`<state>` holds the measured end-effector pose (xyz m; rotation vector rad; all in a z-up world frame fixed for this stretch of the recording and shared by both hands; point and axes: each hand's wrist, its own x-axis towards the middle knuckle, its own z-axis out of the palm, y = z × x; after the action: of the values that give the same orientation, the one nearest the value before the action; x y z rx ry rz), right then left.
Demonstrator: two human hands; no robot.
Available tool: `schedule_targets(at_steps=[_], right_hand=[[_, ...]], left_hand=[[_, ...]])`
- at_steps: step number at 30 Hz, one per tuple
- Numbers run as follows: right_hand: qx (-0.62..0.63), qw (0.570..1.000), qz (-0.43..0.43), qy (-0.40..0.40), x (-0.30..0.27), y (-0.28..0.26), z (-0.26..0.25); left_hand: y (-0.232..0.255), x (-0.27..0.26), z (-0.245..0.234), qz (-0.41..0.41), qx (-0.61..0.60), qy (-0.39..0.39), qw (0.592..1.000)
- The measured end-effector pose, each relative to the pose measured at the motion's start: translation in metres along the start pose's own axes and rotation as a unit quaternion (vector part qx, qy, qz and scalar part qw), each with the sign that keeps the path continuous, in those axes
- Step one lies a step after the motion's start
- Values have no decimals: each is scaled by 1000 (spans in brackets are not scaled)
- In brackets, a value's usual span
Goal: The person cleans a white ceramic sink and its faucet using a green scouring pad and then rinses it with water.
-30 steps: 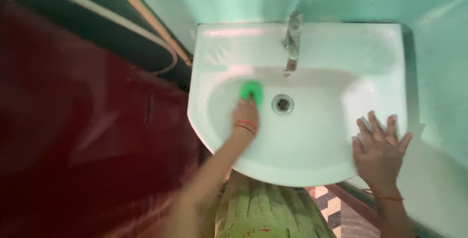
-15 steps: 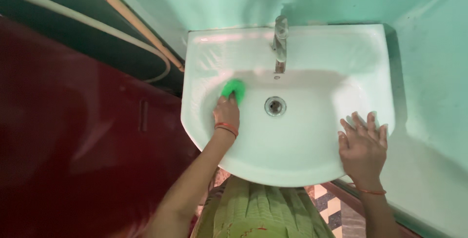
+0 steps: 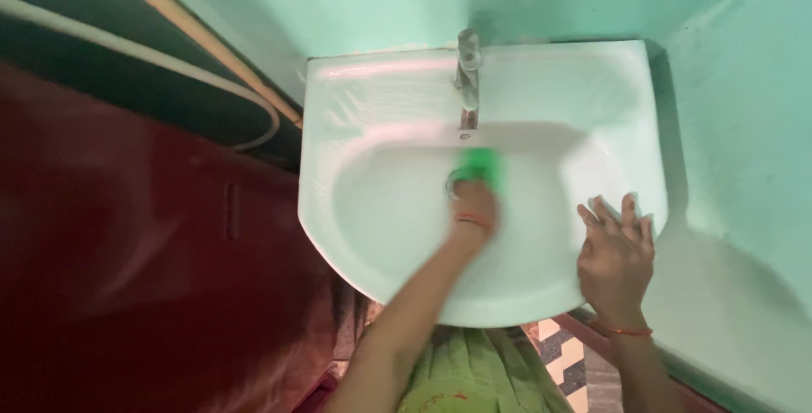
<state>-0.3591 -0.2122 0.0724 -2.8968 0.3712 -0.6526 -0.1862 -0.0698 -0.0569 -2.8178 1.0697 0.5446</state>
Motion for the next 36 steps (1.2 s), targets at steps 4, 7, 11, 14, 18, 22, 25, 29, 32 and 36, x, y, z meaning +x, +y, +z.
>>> schedule_targets(at_steps=[4, 7, 11, 14, 18, 22, 25, 29, 32, 36], right_hand=[[15, 1000, 6, -6, 8, -4, -7], [24, 999, 25, -8, 9, -8, -9], [-9, 998, 38, -43, 18, -8, -12], [41, 997, 62, -32, 20, -9, -15], [81, 985, 148, -27, 22, -15, -19], [123, 982, 141, -21, 19, -14, -21], [114, 981, 153, -21, 20, -5, -11], [159, 980, 103, 56, 4, 3, 2], [165, 975, 89, 120, 0, 4, 4], [153, 982, 72, 85, -5, -1, -1]], left_hand=[[-96, -35, 21, -362, -295, 89, 880], [-81, -19, 18, -323, -198, 177, 908], [23, 18, -21, -20, -33, 54, 998], [77, -12, -59, 130, -277, 74, 949], [72, -22, -66, 271, -292, 18, 917], [64, 34, -74, 137, -124, 150, 971], [67, 48, -104, 77, -200, 191, 958], [102, 47, -125, 168, -209, 188, 945], [145, 16, -111, 271, -127, -40, 953], [123, 31, -103, 230, -101, 125, 960]])
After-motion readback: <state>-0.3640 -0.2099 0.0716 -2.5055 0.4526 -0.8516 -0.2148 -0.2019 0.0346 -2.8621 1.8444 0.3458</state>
